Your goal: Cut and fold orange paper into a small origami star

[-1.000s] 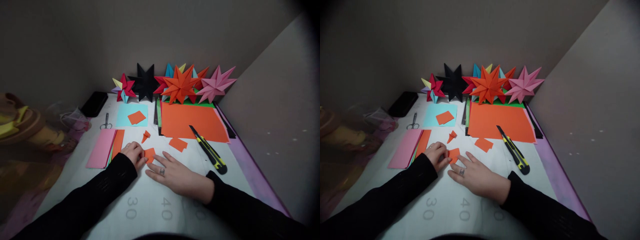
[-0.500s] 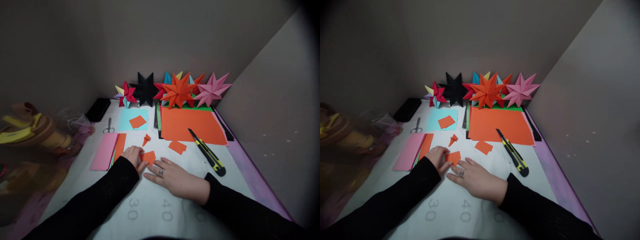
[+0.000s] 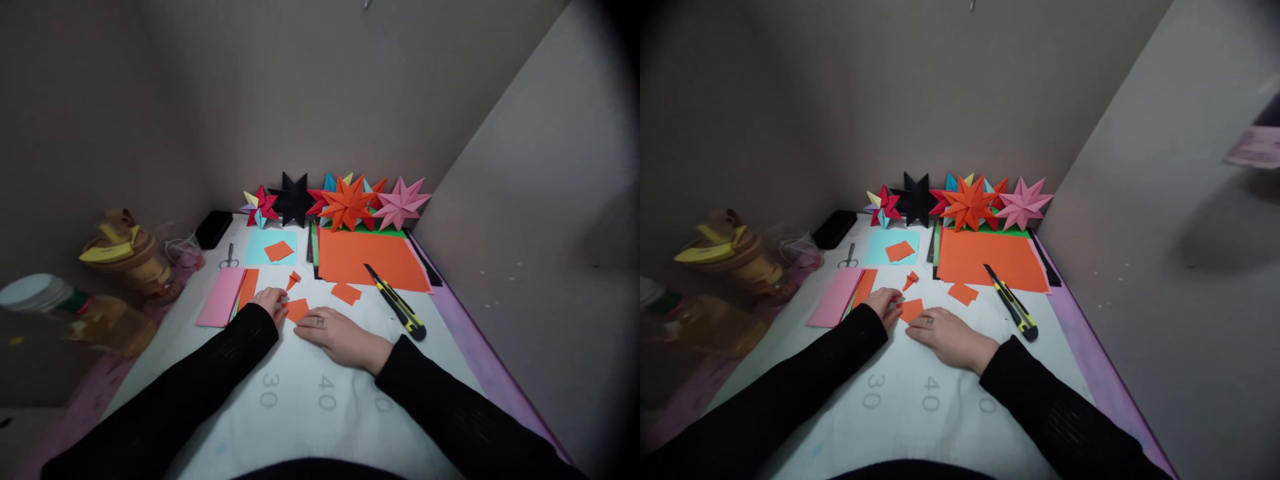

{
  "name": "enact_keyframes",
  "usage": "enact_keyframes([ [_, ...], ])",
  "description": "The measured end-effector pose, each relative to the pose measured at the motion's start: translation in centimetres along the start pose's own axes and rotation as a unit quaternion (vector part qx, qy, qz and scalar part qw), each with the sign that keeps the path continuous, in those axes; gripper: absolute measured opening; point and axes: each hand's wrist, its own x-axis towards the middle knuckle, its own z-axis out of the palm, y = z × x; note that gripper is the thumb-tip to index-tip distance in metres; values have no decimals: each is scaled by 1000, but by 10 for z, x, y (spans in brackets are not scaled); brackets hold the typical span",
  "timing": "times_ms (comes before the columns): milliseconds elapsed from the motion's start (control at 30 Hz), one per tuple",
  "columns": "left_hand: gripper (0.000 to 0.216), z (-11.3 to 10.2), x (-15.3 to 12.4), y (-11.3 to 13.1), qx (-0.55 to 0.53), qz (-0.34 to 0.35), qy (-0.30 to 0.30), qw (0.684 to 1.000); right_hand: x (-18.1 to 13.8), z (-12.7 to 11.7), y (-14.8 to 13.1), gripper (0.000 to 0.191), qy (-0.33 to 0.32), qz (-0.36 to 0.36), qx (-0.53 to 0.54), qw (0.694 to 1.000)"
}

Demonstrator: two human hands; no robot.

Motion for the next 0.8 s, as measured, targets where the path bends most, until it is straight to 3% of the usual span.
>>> enact_keyframes([
  [133,25,1,-4,6,7,0,42,999,-2,-2,-11,38,-7,4,-22,1000],
  [267,47,2,-5,9,48,-1,30,998,-4,-2,-25,32,8,26,-37,999],
  [467,36,-1,-2,10,29,-34,4,999,-3,0,-40,17,37,59,-25,997],
  [633,27,-5,-8,21,34,-58,60,996,-4,4,-44,20,71,79,-21,994],
  [800,23,-5,-9,18,-18,-58,65,996,-7,6,-45,15,85,78,-8,993],
])
